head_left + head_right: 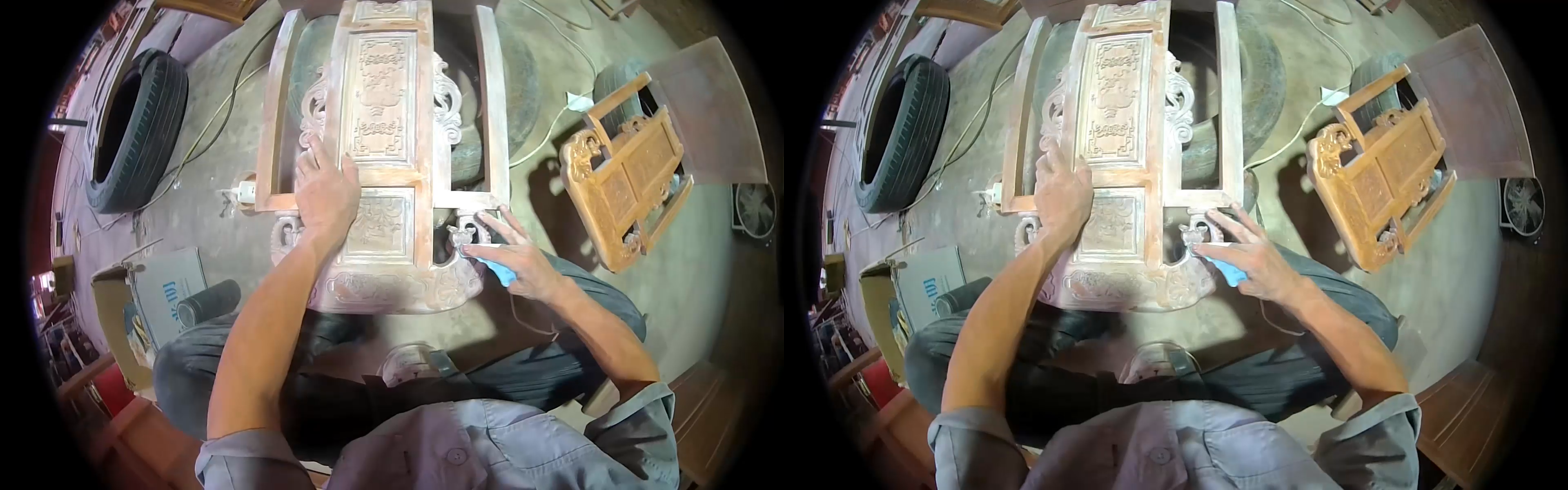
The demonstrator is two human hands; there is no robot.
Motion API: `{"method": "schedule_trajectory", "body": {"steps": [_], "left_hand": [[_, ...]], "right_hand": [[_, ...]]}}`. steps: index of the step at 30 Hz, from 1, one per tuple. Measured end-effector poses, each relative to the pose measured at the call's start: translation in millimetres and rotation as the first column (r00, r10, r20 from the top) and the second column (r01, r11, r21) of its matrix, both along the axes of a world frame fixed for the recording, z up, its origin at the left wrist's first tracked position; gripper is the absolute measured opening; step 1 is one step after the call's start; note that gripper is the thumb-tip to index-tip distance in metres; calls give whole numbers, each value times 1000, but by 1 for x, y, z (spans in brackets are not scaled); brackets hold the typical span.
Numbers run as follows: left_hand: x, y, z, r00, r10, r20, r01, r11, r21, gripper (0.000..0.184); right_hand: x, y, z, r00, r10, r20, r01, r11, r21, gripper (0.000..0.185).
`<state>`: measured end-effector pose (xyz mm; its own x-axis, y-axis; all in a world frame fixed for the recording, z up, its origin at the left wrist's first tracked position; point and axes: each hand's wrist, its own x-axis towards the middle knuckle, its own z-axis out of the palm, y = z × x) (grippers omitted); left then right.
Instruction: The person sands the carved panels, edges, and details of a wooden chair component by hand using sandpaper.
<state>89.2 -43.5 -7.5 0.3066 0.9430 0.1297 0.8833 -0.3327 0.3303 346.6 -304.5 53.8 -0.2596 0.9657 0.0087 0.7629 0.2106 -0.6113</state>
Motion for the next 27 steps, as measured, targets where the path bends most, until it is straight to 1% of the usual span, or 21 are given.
{"method": "schedule_trajectory", "body": {"steps": [1, 4, 6, 7, 10, 11, 12, 14, 15, 16, 18, 19, 20, 22, 23, 25, 27], "left_hand": [[1, 0, 1, 1000, 18, -16, -19, 1000, -16, 78], [1, -2, 9, 1000, 14, -24, -15, 998, -67, 78], [1, -5, 4, 1000, -4, 3, 4, 1000, -6, 78], [1, -1, 3, 1000, -7, 16, 7, 999, 36, 78], [2, -2, 7, 1000, 15, -4, -16, 999, -43, 78], [0, -3, 6, 1000, -3, 3, 3, 1000, -8, 78], [0, -4, 3, 1000, -2, 7, 3, 1000, -18, 78], [0, -1, 3, 1000, -13, 7, 13, 1000, -28, 80], [1, -2, 7, 1000, -2, -17, 1, 998, -55, 79], [0, 1, 6, 1000, 1, -22, -1, 1000, -10, 79], [0, -1, -4, 1000, -17, -25, 19, 998, 62, 79], [1, -1, 3, 1000, -25, -8, 25, 1000, 17, 79], [3, -1, 6, 999, -36, 4, 36, 999, 12, 79], [0, -1, 9, 999, -46, 12, 46, 999, 1, 78], [1, -1, 6, 1000, -23, -7, 23, 999, 30, 76], [1, 2, 5, 999, -45, 10, 44, 998, 40, 76], [-4, -1, 1, 997, -65, 32, 63, 997, 54, 75]], "right_hand": [[-5, 1, -1, 998, -35, -51, 34, 999, -10, 95], [-10, -5, 7, 999, -39, 6, 40, 997, -60, 92], [-6, -3, 22, 998, 22, 57, -19, 998, -54, 90], [-11, -4, 27, 999, -5, 47, 6, 1000, -30, 88], [-57, 2, 13, 993, -85, 83, 85, 996, 9, 88], [-75, 3, 18, 977, -169, 127, 167, 986, 31, 88], [-89, -5, 22, 960, -246, 132, 250, 968, -13, 85], [-121, -26, 21, 934, -338, 116, 339, 941, 18, 86], [-127, -24, 22, 918, -373, 137, 372, 928, 29, 86], [-133, -17, 20, 896, -425, 132, 426, 904, 19, 87], [-153, -4, 12, 830, -542, 132, 548, 836, -19, 88], [-170, -1, 9, 756, -642, 128, 648, 761, -15, 89], [-185, -4, 13, 698, -702, 138, 713, 700, -44, 90], [-195, -19, 2, 773, -633, 38, 631, 774, 47, 91], [-194, -18, -7, 774, -628, 76, 625, 778, 68, 92], [-178, -10, -12, 769, -616, 171, 608, 788, 100, 93], [-156, -22, -7, 834, -512, 206, 510, 858, 68, 93]]}}
